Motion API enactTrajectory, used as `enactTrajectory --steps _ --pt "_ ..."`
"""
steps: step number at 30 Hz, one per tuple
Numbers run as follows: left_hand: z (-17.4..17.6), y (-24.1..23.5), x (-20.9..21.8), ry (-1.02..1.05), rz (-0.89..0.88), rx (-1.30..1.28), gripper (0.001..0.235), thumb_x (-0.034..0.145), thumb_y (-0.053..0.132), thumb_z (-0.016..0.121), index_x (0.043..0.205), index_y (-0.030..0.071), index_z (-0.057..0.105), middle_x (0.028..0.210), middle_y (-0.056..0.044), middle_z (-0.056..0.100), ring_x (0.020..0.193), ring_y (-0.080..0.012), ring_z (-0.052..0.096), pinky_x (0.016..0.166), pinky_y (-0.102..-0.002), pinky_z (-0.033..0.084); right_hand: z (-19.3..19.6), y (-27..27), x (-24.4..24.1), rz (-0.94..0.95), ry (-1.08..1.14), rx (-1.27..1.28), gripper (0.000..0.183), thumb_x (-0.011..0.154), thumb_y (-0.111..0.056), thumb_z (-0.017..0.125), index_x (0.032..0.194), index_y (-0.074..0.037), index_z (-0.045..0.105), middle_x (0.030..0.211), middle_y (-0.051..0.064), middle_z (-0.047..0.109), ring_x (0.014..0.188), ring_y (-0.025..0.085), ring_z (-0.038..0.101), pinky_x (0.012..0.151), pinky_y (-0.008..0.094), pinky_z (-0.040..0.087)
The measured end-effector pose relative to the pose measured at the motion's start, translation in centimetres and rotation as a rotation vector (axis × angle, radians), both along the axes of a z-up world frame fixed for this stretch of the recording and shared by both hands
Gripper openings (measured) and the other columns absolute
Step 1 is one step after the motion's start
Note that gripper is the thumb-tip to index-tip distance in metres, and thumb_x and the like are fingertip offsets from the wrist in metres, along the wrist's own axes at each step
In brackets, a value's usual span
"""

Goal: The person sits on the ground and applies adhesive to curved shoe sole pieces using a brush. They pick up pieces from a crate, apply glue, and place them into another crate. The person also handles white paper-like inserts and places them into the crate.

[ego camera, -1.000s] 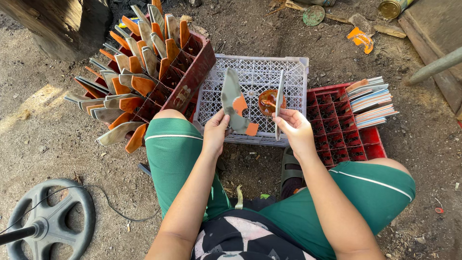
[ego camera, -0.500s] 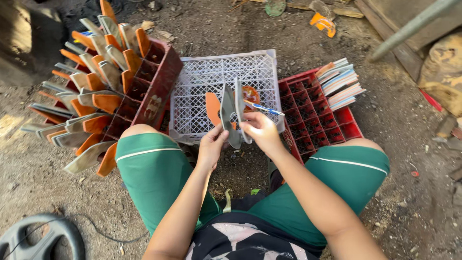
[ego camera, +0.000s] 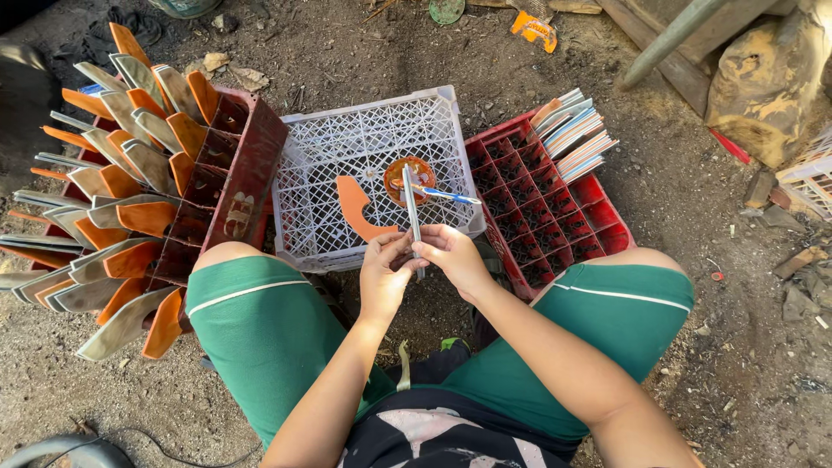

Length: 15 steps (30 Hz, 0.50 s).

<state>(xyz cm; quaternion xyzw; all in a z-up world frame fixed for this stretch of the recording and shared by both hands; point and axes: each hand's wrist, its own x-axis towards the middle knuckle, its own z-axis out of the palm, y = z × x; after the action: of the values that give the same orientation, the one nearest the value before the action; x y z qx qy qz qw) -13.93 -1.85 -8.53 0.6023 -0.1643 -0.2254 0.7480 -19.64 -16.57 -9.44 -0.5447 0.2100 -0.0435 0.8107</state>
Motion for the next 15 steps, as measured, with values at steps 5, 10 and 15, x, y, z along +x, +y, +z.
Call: enactTrajectory --steps 5,10,15 --pt "-0.5 0.1 0.6 -0.107 0.021 0.040 0.050 0.087 -0.006 0.074 0.134 -0.003 0.059 0.126 -0.008 0.053 0.112 -0.0183 0.069 0.091 -0.029 0.062 2.2 -1.8 0.7 0.023 0.000 -0.058 0.035 0.094 -0.010 0.069 0.124 0.006 0.062 0.115 0.013 0.075 0.104 0.017 0.073 0.093 0.031 0.057" --pt "-2.2 1.0 3.4 -0.021 0.192 0.023 0.047 0.100 0.004 0.063 0.146 0.000 0.052 0.128 -0.009 0.061 0.115 -0.0182 0.067 0.096 -0.031 0.056 4.4 -9.2 4.4 -0.130 -0.069 -0.297 0.030 0.092 -0.012 0.072 0.116 0.006 0.069 0.107 0.012 0.077 0.096 0.017 0.072 0.088 0.030 0.057" --pt "-5.3 1.7 4.4 0.506 0.351 -0.051 0.044 0.100 0.015 0.061 0.143 0.006 0.054 0.129 -0.004 0.061 0.117 -0.0160 0.063 0.092 -0.034 0.054 1.5 -16.5 12.3 0.028 0.086 -1.047 0.045 0.083 -0.029 0.086 0.113 0.001 0.070 0.107 0.016 0.075 0.098 0.025 0.072 0.086 0.040 0.056"
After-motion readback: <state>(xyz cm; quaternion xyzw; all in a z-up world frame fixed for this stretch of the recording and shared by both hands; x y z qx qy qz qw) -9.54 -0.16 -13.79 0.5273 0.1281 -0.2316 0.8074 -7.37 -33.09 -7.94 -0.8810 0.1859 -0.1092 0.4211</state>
